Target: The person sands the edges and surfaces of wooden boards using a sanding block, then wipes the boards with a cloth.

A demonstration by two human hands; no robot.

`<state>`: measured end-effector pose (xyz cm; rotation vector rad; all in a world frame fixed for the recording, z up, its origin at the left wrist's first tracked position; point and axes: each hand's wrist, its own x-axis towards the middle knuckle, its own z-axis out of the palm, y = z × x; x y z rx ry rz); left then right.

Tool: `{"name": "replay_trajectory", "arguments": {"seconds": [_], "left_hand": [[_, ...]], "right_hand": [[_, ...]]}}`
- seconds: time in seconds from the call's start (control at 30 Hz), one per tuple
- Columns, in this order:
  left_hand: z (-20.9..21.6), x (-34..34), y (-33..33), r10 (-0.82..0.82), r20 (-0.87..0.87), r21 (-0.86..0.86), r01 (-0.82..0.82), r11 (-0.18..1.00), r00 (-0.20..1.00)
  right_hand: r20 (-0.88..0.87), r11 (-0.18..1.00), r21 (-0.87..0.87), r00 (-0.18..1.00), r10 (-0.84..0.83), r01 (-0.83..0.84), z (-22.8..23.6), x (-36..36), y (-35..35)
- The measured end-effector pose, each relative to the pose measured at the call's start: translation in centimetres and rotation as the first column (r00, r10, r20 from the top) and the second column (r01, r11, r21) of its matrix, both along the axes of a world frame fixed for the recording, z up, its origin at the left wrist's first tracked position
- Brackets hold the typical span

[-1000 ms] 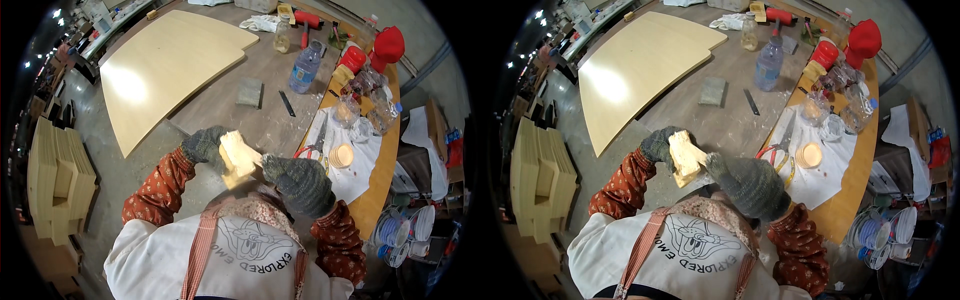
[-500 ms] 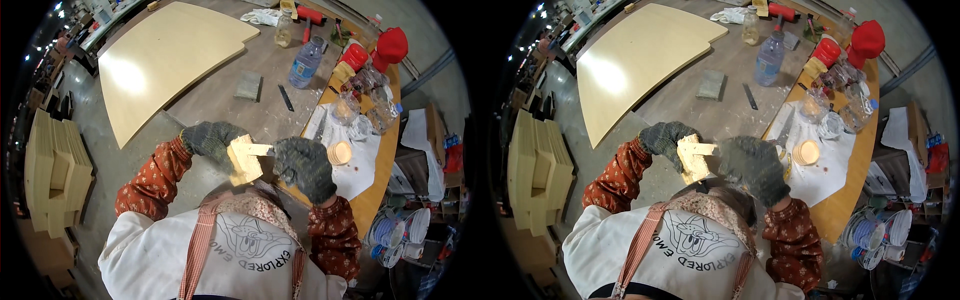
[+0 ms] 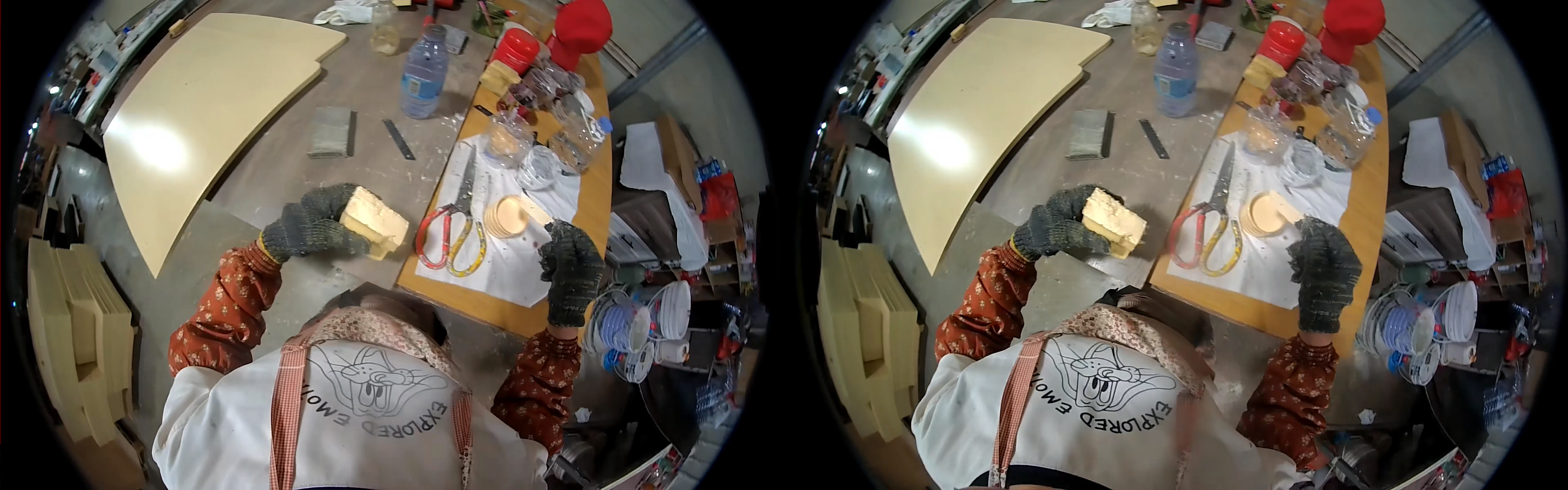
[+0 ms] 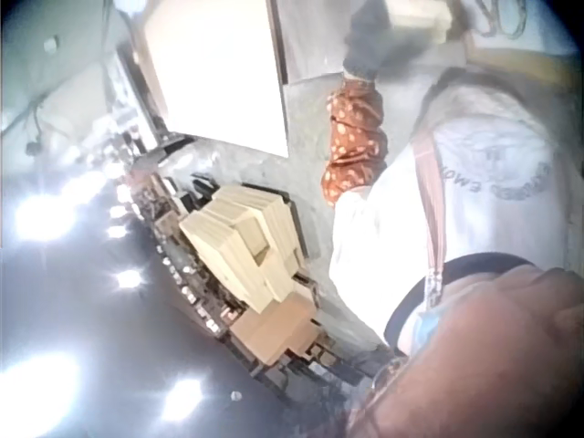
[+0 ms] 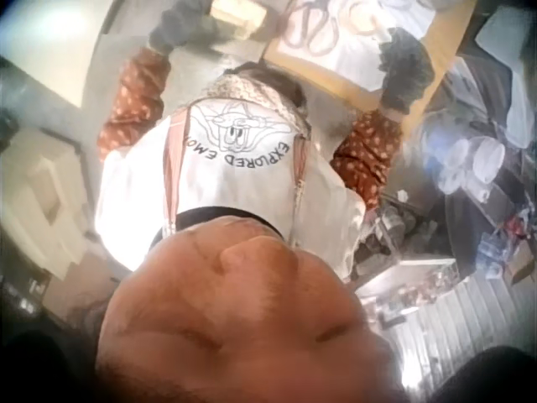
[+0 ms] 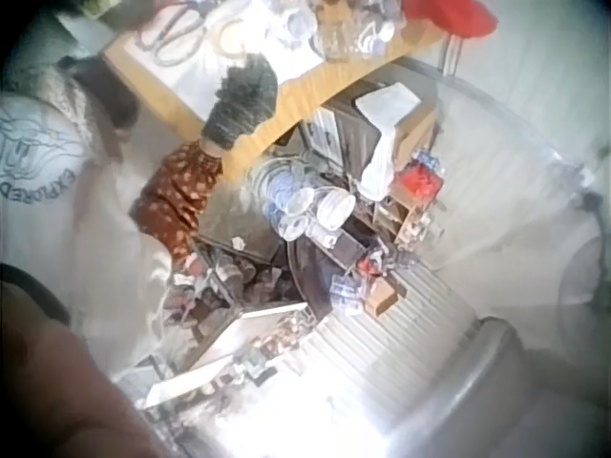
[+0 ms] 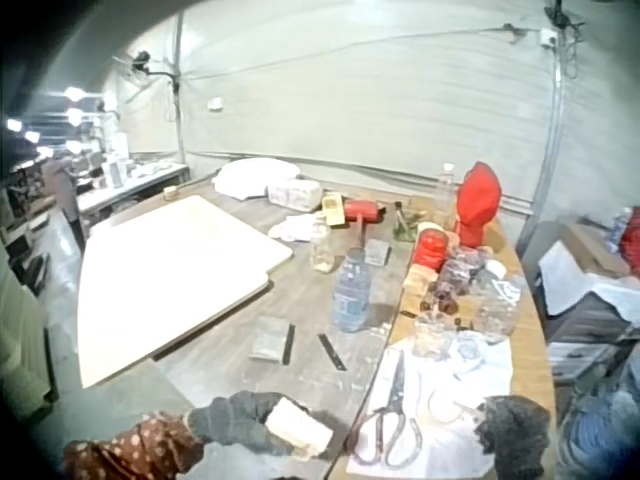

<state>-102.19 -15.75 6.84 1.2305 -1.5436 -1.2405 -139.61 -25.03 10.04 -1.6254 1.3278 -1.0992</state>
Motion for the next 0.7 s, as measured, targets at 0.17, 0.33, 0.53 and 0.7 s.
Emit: {"name": "replay_trajectory", "arguments": {"seconds": [0.17,0.33,0.53,0.7], "left_hand": [[-0.3,-4.7,-3.1,-0.098,-0.016,-0.065,0.097,0.993,0.995],[-1.0,-8.1,-5.6,-0.125,-0.158,0.134,0.147,0.98,0.979],[-3.2,-10.0,-7.3,-0.079,-0.137,0.095,0.092,0.991,0.987],[-3.5,-11.1,-7.7,0.028,-0.119,0.125,-0.013,0.992,0.993]], "right_hand": [[-0.735,0.756,-0.566,0.616,-0.282,-0.329,-2.6,-0.4,-2.0],[-0.759,0.737,-0.524,0.626,-0.177,-0.427,-2.8,-0.3,-3.5],[-0.885,0.818,-0.346,0.448,-0.123,-0.459,-1.8,-0.7,-3.1],[-0.526,0.697,-0.664,0.832,-0.176,-0.272,-2.7,-2.0,-3.3]]}}
